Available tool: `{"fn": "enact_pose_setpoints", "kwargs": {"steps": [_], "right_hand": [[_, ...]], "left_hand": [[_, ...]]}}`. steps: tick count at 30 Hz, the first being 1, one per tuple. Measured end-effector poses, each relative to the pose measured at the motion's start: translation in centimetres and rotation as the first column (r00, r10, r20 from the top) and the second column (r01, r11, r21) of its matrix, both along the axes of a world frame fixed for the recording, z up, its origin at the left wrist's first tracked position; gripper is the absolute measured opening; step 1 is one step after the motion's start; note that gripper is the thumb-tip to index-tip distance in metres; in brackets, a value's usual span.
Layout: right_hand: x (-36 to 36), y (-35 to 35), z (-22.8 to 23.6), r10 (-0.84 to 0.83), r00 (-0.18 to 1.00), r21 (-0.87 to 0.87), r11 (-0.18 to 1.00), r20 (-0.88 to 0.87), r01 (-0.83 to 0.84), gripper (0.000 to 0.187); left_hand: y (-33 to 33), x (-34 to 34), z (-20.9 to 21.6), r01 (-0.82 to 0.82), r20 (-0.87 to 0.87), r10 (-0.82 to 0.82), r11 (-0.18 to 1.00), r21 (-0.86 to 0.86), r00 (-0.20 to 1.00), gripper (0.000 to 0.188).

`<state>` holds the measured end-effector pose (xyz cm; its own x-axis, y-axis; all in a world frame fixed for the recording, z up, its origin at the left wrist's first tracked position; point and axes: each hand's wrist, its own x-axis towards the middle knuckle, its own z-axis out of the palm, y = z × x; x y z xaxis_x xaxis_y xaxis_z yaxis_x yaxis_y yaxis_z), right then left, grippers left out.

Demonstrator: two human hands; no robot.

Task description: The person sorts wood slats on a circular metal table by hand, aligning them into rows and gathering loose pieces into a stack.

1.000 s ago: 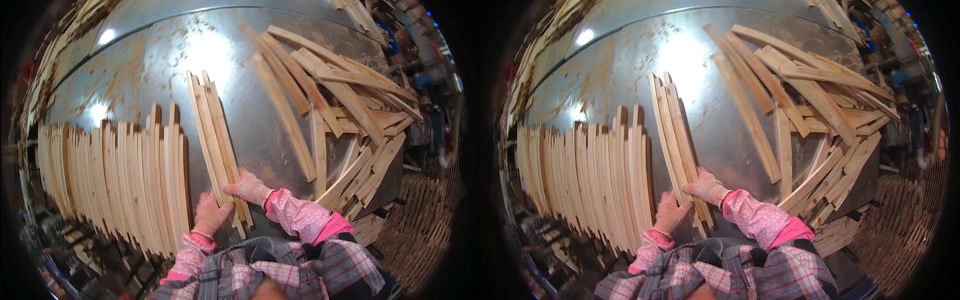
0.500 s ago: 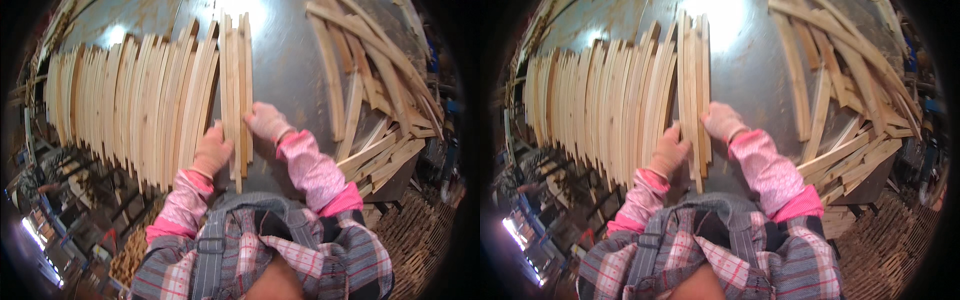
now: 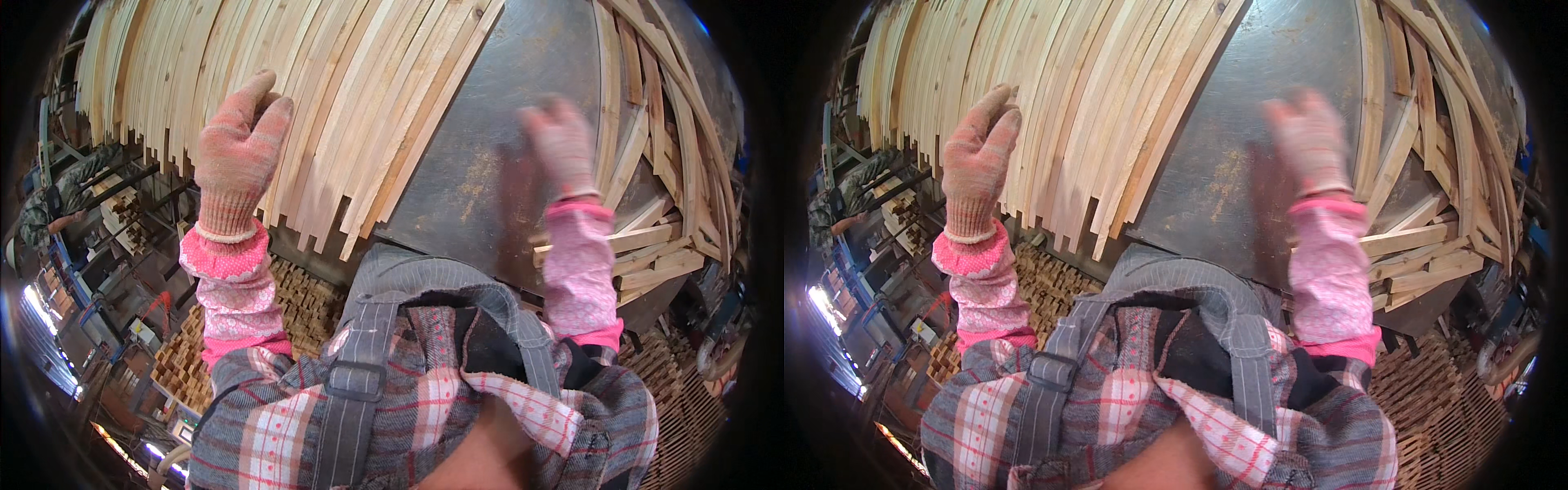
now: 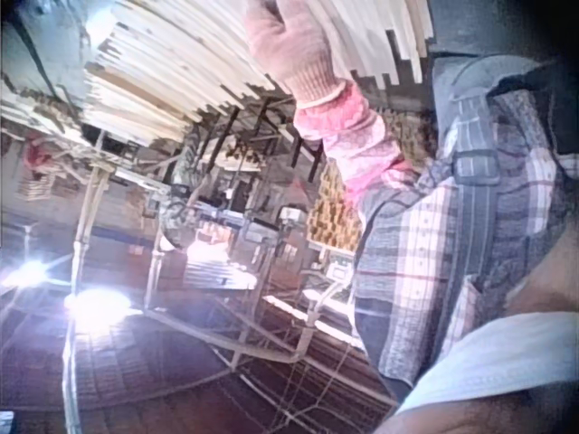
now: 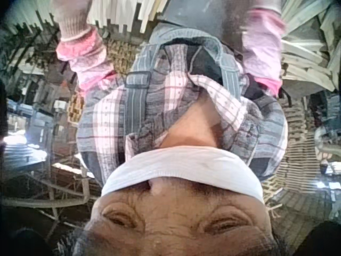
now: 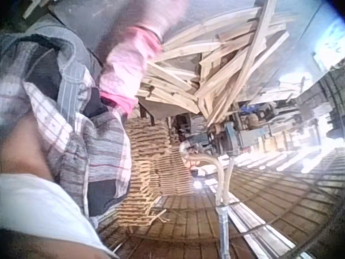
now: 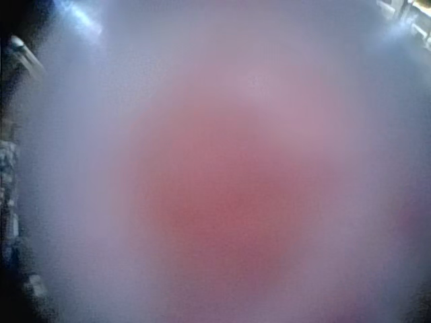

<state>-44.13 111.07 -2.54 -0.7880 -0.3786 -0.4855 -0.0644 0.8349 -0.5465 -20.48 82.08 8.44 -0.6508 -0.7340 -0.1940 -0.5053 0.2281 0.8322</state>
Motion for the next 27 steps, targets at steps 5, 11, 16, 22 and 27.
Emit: {"fn": "enact_pose_setpoints", "kwargs": {"steps": [5,11,16,22,27], "right_hand": [[-6.1,11.3,0.9,-0.028,0.906,0.433,0.872,-0.422,0.229,0.065],[-1.1,6.8,3.9,-0.078,0.934,-0.095,0.988,0.348,0.118,0.038],[-6.0,6.4,8.0,0.499,0.851,0.040,0.859,0.163,-0.511,0.045],[-25.9,2.9,7.5,0.324,0.835,0.405,0.904,-0.445,-0.136,0.045],[-33.5,8.7,6.2,0.242,0.906,0.617,0.787,-0.347,0.026,0.040]], "left_hand": [[1.3,-1.7,-1.4,0.167,-0.058,-0.185,0.960,-0.224,0.981,0.036],[16.1,-13.1,-4.8,0.300,-0.090,-0.287,0.933,0.201,0.954,0.050],[21.5,-18.1,-13.6,0.028,0.150,-0.201,0.682,0.731,0.968,0.024],[21.4,-15.2,-10.7,0.031,0.072,-0.105,0.750,0.660,0.992,0.023],[11.7,-20.2,-8.9,0.151,-0.017,-0.151,0.963,0.223,0.988,0.024]]}}
